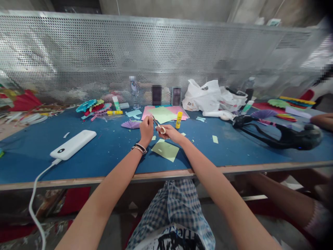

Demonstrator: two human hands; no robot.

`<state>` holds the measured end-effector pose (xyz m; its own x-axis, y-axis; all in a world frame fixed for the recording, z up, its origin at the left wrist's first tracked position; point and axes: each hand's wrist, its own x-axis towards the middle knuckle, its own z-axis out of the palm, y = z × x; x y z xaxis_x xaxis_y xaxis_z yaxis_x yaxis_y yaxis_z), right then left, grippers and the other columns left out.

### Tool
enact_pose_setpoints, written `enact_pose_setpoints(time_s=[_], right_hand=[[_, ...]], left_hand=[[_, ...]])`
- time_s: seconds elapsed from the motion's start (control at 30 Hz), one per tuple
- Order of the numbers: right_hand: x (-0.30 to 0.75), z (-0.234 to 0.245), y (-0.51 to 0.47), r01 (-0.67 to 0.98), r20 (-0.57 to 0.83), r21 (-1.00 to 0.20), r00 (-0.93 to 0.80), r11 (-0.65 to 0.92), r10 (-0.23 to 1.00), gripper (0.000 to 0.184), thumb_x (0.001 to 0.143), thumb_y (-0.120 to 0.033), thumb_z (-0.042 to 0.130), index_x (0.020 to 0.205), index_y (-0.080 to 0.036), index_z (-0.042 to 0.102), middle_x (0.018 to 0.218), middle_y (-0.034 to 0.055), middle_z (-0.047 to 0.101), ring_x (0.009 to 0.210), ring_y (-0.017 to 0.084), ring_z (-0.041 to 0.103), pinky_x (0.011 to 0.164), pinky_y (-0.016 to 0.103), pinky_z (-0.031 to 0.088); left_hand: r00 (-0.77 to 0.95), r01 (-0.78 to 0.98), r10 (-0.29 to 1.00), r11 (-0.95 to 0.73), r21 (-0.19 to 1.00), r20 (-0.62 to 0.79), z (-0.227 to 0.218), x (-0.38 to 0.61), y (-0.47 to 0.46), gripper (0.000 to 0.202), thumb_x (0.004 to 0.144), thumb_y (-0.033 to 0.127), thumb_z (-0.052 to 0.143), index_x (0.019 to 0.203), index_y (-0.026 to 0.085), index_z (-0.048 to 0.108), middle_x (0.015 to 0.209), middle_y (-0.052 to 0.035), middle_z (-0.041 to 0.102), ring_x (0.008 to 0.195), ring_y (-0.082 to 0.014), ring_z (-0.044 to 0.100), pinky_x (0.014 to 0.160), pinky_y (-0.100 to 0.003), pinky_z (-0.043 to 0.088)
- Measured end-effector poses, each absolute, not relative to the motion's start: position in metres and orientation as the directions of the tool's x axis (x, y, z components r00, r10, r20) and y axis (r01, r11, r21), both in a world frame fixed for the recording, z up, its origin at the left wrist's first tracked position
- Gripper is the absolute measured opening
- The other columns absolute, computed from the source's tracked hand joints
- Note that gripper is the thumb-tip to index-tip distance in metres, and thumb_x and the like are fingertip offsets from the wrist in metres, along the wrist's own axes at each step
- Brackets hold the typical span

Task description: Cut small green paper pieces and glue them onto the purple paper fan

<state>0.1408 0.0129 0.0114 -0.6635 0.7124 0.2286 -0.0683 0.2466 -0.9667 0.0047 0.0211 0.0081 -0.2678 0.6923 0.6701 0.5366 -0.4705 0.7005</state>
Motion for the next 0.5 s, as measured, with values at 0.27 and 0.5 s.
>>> enact_pose_setpoints(time_s=[0.27, 0.5], right_hand=[[0.1399, 0.0132, 0.0115, -0.043, 0.233, -0.961, -0.656, 0.272, 0.718, 0.034, 0.079, -0.046, 0.049, 0.065, -0.016, 0.041, 0.047, -0.0066, 0.038, 0.041, 0.004, 0.028, 0.042, 0.020, 0.020], [0.1408, 0.0154, 0.0102, -0.025, 0.231, -0.959, -0.650, 0.284, 0.724, 0.034, 0.078, -0.048, 0.049, 0.067, -0.017, 0.041, 0.047, -0.0069, 0.036, 0.042, 0.004, 0.028, 0.042, 0.020, 0.021]], left_hand=[[-0.281, 0.537, 0.676, -0.478, 0.696, 0.681, 0.0082, 0.0043, 0.0217, 0.035, 0.088, 0.038, 0.031, 0.060, 0.019, 0.034, 0.053, 0.0039, 0.036, 0.051, -0.0097, 0.033, 0.052, -0.025, 0.024], [-0.257, 0.538, 0.672, -0.497, 0.681, 0.694, 0.0121, 0.0045, 0.0209, 0.034, 0.088, 0.036, 0.033, 0.059, 0.019, 0.032, 0.053, 0.0040, 0.036, 0.051, -0.0098, 0.033, 0.052, -0.025, 0.024]])
